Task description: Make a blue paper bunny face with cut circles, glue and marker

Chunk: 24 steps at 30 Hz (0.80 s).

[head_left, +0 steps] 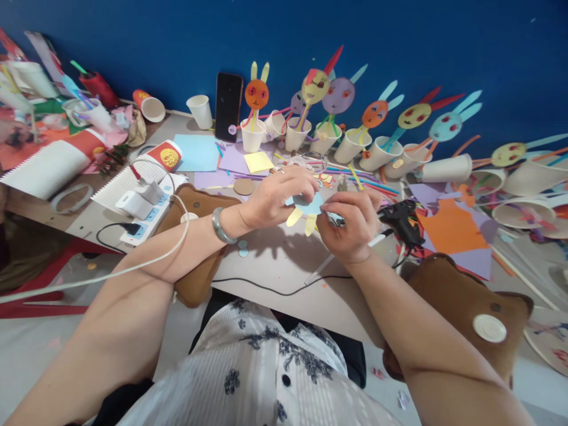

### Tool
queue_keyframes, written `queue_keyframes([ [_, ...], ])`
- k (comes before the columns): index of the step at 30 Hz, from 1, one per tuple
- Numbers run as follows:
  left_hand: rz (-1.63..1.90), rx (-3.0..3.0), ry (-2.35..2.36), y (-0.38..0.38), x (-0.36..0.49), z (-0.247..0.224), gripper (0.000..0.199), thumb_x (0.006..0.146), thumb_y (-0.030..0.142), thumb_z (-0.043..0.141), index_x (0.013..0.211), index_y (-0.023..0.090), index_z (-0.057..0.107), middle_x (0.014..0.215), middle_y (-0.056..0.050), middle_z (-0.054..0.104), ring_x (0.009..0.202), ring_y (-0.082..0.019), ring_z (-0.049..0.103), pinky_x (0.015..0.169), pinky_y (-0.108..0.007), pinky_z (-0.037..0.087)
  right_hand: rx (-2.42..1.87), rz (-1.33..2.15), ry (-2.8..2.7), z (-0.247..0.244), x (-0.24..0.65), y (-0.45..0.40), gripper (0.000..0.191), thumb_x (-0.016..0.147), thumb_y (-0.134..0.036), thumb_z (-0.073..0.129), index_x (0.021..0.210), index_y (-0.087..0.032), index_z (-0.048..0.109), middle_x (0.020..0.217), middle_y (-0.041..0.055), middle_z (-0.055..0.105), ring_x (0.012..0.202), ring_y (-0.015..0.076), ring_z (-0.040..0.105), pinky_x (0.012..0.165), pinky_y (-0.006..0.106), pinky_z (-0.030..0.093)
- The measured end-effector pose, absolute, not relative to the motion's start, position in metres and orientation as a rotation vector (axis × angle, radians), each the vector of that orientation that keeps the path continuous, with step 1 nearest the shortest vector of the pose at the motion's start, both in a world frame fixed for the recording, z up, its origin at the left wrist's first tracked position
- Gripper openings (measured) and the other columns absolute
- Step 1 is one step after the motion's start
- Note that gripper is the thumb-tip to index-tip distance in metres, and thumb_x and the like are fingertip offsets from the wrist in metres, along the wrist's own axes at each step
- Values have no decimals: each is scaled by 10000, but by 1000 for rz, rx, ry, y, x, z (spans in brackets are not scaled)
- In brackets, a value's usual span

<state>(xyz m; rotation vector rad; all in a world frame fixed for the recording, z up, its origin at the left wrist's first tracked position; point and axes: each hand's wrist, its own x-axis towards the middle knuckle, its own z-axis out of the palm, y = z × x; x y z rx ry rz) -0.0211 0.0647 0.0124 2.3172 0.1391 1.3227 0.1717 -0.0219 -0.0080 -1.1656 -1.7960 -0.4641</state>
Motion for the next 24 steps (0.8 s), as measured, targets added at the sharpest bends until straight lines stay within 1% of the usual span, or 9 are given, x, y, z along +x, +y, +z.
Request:
queue_keyframes([
  [3, 1087, 2161, 268, 70, -18, 10, 112, 868, 287, 682, 837, 203, 614, 883, -43, 711, 855, -163, 651, 802, -320, 521, -1199, -287, -1790, -4, 167, -22, 133, 916, -361, 636, 842, -251, 619, 860, 51, 698, 832, 228, 655, 851, 451, 448],
  [5, 947, 2019, 394, 74, -16, 8, 154, 817, 287, 730, 818, 181, 619, 813, -20, 675, 759, -128, 610, 696, -267, 478, -1259, -83, -1752, -1, 164, -21, 175, 928, -371, 630, 810, -244, 609, 810, 34, 686, 798, 214, 645, 824, 421, 460],
  [6, 879, 1949, 448, 75, -15, 7, 182, 799, 293, 753, 806, 171, 618, 785, -8, 656, 730, -115, 591, 670, -253, 458, -1294, 45, -1714, 0, 163, -20, 209, 931, -382, 631, 781, -240, 595, 769, 21, 667, 759, 200, 627, 788, 396, 463],
  [9, 612, 1748, 490, 76, -15, 10, 246, 775, 314, 800, 833, 150, 628, 750, 12, 638, 686, -95, 582, 668, -245, 454, -1380, 425, -1557, 2, 163, -17, 324, 915, -452, 665, 706, -232, 553, 661, -14, 587, 649, 158, 539, 684, 334, 442],
  [12, 431, 1546, 478, 72, -16, 18, 264, 789, 301, 802, 921, 141, 639, 792, -1, 667, 688, -102, 628, 653, -246, 483, -1397, 631, -1453, 1, 164, -15, 420, 878, -551, 710, 671, -226, 544, 624, -24, 549, 612, 137, 480, 645, 313, 413],
  [14, 434, 1442, 509, 69, -16, 23, 252, 796, 280, 798, 933, 140, 639, 807, 1, 667, 695, -103, 639, 636, -240, 491, -1384, 684, -1438, 1, 164, -15, 466, 852, -609, 730, 663, -224, 549, 627, -20, 554, 612, 135, 476, 632, 309, 402],
  [18, 546, 1394, 558, 68, -15, 26, 141, 810, 195, 766, 854, 127, 651, 752, 21, 638, 675, -73, 594, 658, -222, 470, -1337, 779, -1435, 0, 161, -16, 505, 816, -675, 745, 667, -226, 568, 632, -14, 563, 612, 138, 495, 615, 306, 402],
  [21, 597, 1413, 573, 68, -15, 27, 56, 828, 142, 717, 815, 117, 669, 719, 27, 624, 654, -54, 548, 642, -209, 425, -1313, 822, -1453, 0, 160, -18, 477, 807, -643, 766, 675, -224, 581, 627, -19, 561, 601, 131, 481, 610, 301, 404],
  [24, 597, 1413, 613, 66, -15, 30, 64, 836, 118, 683, 773, 117, 673, 669, 38, 600, 608, -47, 503, 587, -206, 371, -1307, 834, -1471, 1, 158, -18, 411, 816, -553, 778, 670, -221, 584, 617, -29, 558, 586, 122, 471, 625, 302, 417],
])
